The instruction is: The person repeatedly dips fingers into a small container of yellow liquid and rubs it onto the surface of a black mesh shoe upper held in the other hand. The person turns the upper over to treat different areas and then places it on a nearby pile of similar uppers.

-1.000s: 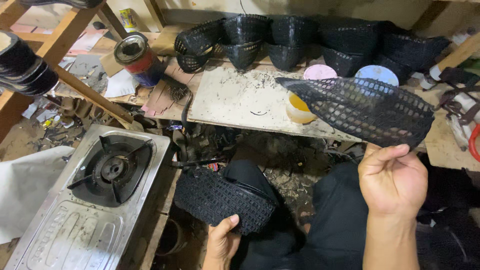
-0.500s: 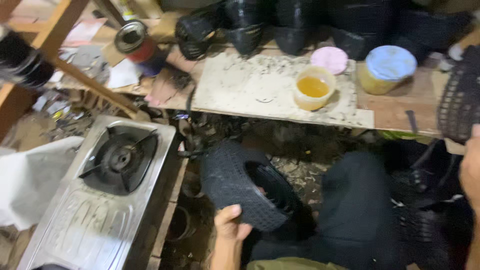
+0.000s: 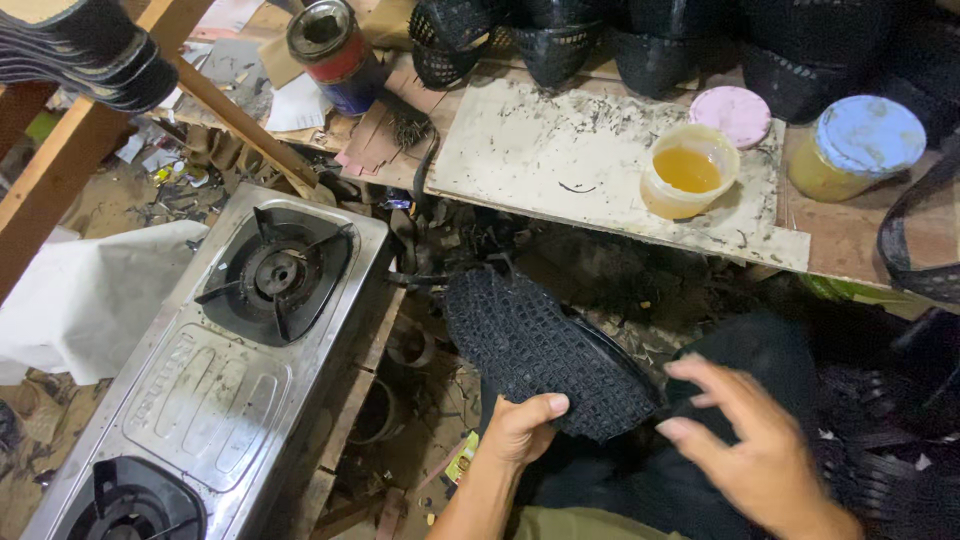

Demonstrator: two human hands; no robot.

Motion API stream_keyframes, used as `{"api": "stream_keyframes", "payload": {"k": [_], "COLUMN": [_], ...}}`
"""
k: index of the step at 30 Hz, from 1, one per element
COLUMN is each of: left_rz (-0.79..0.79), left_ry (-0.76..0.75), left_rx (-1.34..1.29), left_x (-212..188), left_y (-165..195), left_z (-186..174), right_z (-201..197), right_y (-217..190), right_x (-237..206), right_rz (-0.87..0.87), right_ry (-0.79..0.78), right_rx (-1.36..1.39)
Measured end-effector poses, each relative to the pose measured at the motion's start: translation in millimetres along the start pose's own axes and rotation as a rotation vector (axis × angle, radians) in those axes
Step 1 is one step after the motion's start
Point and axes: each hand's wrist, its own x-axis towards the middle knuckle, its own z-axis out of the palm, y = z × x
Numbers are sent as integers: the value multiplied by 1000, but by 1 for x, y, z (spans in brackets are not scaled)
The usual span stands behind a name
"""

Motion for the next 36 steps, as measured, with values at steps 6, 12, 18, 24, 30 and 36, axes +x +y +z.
{"api": "stream_keyframes", "payload": {"k": [6,12,18,24,30,36], "left_rz": [28,113,185,196,190,198], "left_ry": [34,-8,101,78,84,112], "left_rx": [51,-7,-18,-29,-15,-26], "left_x": [-7,-11,-16,-21,-23,-20], "left_y": [2,17,21,22,20,20], "left_z": [3,-9,-26,-39,-44,-49], "right_z": [42,10,-12,-20,-20,-4], "right_y": [33,57,45,39,34,20], "right_x": [-12,16,36,43,56,69], "right_rz": [262,194,20,-118,-157,48], "right_ry": [36,247,263,214,136,75], "right_rx": [281,1309,1431,1449,1630,1923]}}
